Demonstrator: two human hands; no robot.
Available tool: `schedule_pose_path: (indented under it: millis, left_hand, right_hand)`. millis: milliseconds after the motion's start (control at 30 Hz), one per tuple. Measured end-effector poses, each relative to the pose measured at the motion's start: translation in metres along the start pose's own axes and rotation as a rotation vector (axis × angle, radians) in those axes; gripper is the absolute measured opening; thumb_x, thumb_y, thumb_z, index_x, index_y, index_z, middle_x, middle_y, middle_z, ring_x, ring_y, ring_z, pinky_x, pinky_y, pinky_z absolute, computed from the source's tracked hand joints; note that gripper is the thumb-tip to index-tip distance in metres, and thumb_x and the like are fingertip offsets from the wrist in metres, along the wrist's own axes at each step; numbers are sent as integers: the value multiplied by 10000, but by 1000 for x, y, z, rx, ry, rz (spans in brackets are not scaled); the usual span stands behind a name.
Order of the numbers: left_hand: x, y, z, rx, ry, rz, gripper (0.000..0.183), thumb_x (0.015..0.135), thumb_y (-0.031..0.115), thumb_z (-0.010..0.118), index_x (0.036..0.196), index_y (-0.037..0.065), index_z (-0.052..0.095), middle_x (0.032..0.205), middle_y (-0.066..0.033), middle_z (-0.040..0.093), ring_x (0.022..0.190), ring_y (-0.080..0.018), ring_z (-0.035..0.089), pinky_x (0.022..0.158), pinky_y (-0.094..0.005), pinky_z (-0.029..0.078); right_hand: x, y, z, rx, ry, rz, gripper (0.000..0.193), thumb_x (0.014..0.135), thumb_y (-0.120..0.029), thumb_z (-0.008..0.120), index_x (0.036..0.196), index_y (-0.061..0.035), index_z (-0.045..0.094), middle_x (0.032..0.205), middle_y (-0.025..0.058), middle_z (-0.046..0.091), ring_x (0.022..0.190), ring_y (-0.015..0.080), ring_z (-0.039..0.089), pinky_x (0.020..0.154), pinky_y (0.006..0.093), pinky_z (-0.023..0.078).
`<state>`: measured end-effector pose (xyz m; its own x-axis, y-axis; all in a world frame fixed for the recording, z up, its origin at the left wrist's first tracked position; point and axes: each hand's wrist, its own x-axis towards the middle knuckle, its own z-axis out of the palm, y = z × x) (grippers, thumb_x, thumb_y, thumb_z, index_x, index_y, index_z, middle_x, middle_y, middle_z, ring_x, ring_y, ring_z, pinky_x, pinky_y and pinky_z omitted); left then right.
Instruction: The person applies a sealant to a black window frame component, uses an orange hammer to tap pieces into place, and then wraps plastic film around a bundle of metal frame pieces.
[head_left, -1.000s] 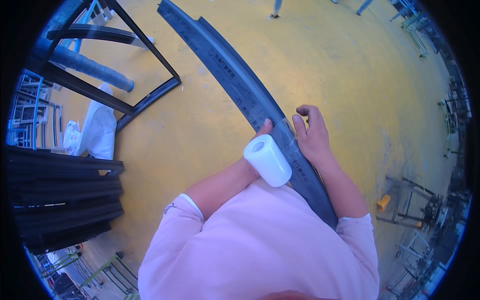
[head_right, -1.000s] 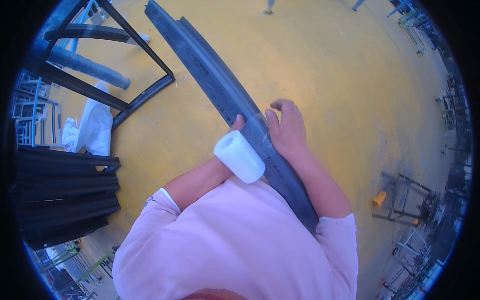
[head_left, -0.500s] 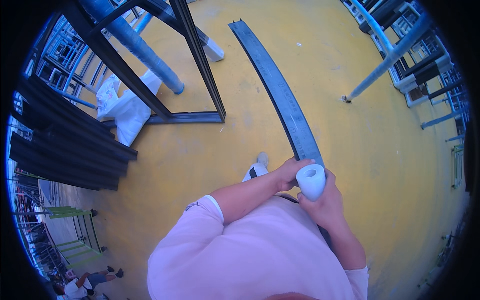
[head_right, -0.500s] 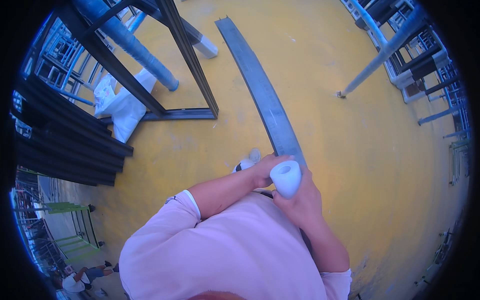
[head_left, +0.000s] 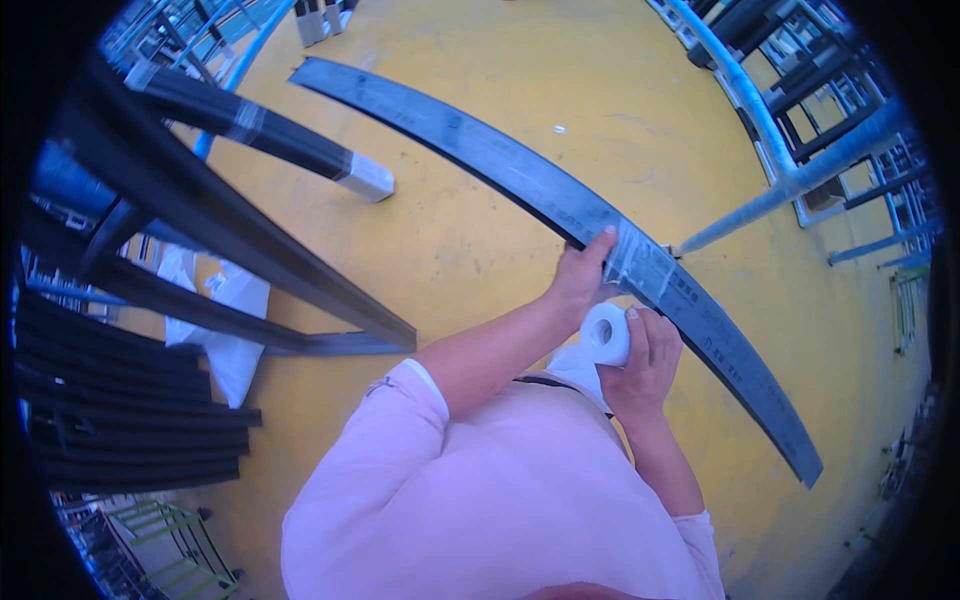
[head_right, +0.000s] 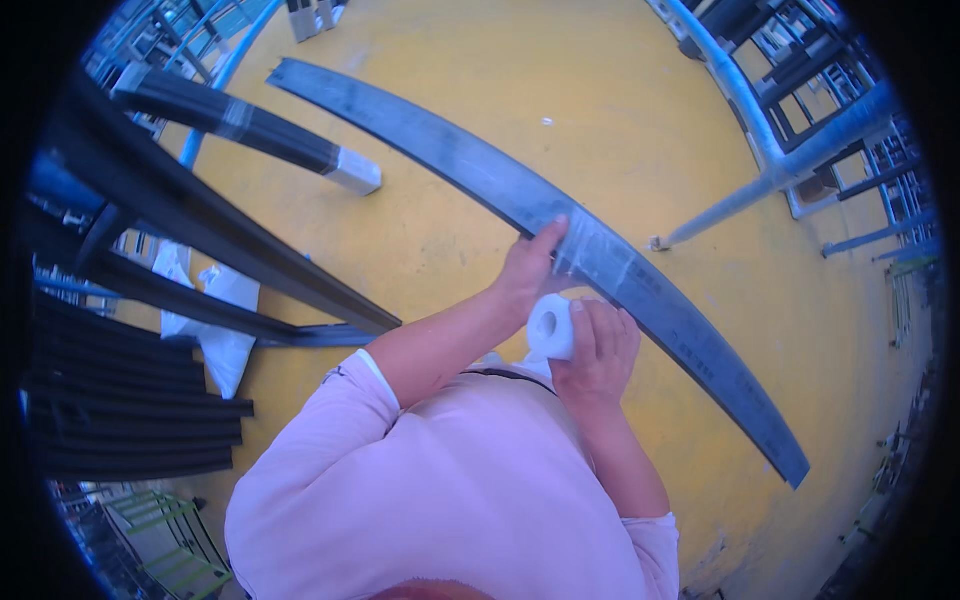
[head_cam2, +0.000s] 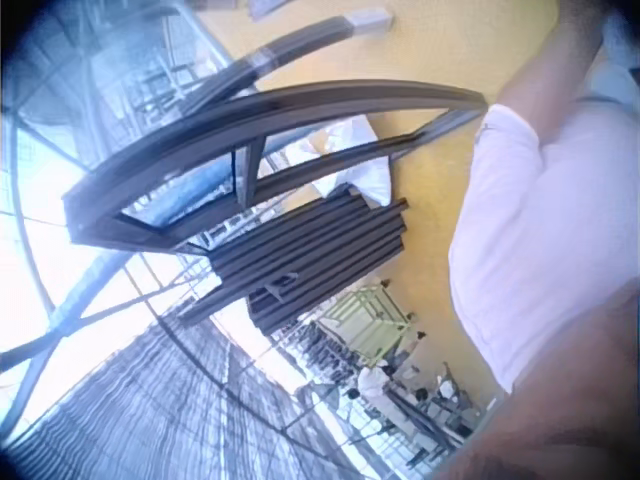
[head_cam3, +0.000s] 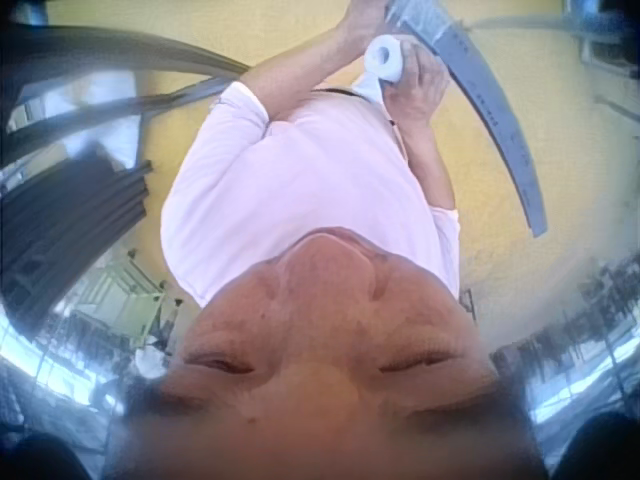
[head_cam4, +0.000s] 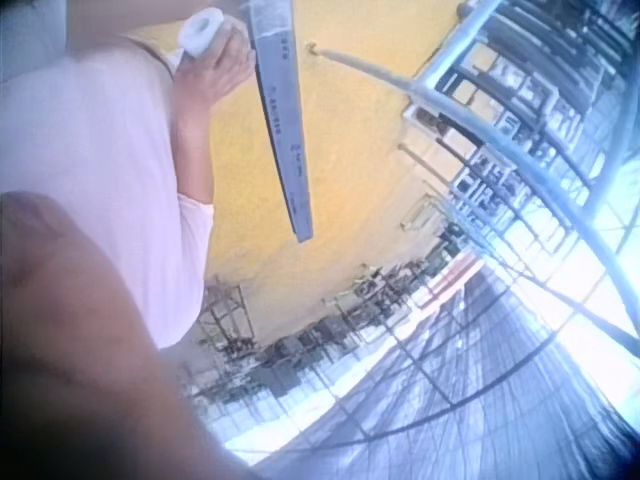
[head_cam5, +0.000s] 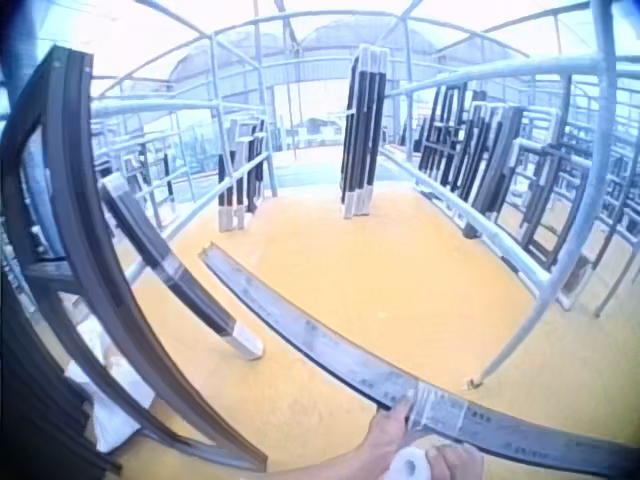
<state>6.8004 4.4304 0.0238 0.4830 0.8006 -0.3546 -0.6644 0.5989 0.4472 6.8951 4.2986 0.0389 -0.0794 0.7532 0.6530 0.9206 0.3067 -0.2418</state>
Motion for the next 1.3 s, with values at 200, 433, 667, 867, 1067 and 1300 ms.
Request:
schedule_pose_path:
  millis: [200, 433, 667, 867, 1067, 1300]
  left_hand:
    - [147, 122, 37, -83, -154, 131, 433, 1050, 417, 414, 1248, 60, 559, 1218, -103, 624, 1163, -275, 571, 1033, -456, 452]
    - [290, 251, 63, -234, -61, 282, 501, 1041, 494, 384, 1264, 81, 557, 1223, -94, 606, 1130, -268, 552, 1065, -450, 418]
    - [386, 363, 64, -355, -4, 435, 484, 1048, 453, 394, 1325, 68, 491, 1305, -102, 565, 1212, -271, 537, 1128, -451, 380]
    - [454, 426, -7, -427, 221, 394, 459, 1035, 432, 454, 1330, 81, 467, 1295, -81, 553, 1203, -237, 529, 1184, -520, 305]
    - [461, 461, -43, -337, 317, 372, 440, 1015, 472, 488, 1290, 129, 488, 1215, -58, 572, 1111, -197, 554, 1095, -565, 393]
    - [466, 505, -64, -390, 530, 575, 597, 977, 462, 585, 1405, 83, 414, 1340, -83, 538, 1239, -245, 547, 1040, -491, 476]
  right_hand:
    - [148, 77, 118, 188, 203, 44, 891, 659, -148, 914, 1396, -230, 420, 1484, 210, 320, 1367, 467, 342, 1061, 560, 392]
    - [308, 163, 243, 1018, 124, 24, 988, 672, -518, 875, 1439, -212, 331, 1537, 212, 252, 1401, 425, 300, 1086, 525, 362]
    - [457, 208, 364, 1932, 18, 647, 601, 908, -460, 644, 1333, -79, 456, 1399, 143, 467, 1299, 302, 466, 1043, 489, 405]
    - [610, 268, 510, 2119, -186, 623, 511, 997, -462, 487, 1348, -90, 492, 1297, 116, 579, 1171, 307, 579, 988, 499, 465]
    - [717, 187, 571, 2005, -825, 684, 561, 912, -429, 652, 1334, -86, 515, 1315, 164, 551, 1205, 313, 563, 1011, 463, 465]
    - [778, 126, 652, 2005, -1354, -517, 467, 672, -250, 837, 1080, -89, 676, 1390, 188, 538, 1370, 381, 386, 1126, 514, 286]
